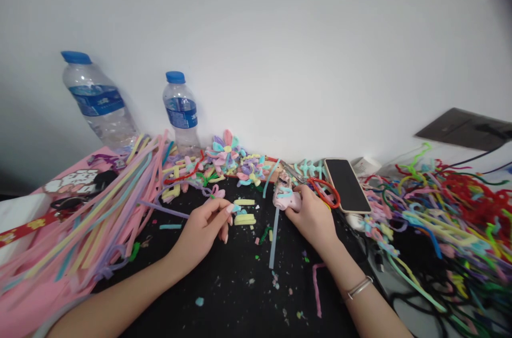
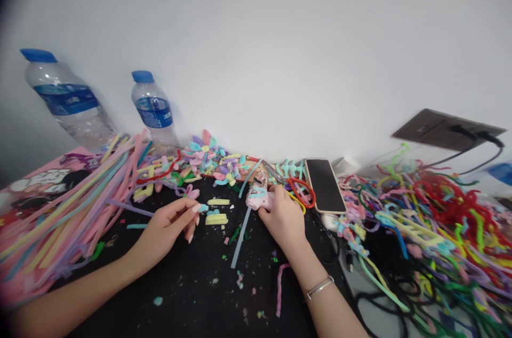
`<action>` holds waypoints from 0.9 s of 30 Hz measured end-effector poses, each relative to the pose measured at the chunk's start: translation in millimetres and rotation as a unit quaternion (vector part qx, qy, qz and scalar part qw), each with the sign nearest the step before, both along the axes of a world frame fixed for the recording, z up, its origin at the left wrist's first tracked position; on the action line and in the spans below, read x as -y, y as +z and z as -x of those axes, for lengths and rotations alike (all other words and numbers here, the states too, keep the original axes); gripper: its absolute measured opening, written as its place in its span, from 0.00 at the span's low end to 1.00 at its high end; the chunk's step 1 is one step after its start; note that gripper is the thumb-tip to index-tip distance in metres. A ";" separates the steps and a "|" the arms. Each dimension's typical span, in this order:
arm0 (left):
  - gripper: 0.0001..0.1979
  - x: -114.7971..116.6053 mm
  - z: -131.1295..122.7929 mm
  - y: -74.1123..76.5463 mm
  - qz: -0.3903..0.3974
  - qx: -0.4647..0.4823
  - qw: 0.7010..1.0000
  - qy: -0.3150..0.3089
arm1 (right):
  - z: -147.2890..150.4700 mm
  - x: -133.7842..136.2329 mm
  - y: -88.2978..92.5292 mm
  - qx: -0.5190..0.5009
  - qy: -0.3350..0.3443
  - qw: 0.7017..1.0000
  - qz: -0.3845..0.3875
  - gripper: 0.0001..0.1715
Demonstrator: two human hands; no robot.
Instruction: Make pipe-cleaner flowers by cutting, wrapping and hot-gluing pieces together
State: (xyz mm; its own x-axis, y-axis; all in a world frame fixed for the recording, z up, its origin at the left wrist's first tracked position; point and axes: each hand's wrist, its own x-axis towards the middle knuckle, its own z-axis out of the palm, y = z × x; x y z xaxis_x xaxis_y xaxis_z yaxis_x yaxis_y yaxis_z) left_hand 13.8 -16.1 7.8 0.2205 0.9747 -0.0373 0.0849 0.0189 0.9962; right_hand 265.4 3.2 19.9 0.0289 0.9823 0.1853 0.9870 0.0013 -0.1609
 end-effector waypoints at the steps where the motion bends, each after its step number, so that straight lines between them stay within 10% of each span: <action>1: 0.14 0.1 -0.1 0.3 0.000 -0.001 1.000 0.000 | 1.7 0.8 -0.8 0.006 0.007 1.000 0.003 0.21; 11: 0.14 3.8 -0.9 -5.1 -0.007 -0.041 0.995 -0.090 | 10.1 11.3 9.1 -0.154 0.166 0.965 -0.131 0.11; 17: 0.13 11.0 -2.8 1.4 -0.039 -0.087 0.974 -0.205 | 29.3 23.8 14.8 -0.303 0.324 0.895 0.050 0.07; 27: 0.13 10.2 -2.4 10.2 -0.085 -0.154 0.945 -0.275 | 37.0 30.0 19.5 -0.355 0.369 0.832 0.214 0.08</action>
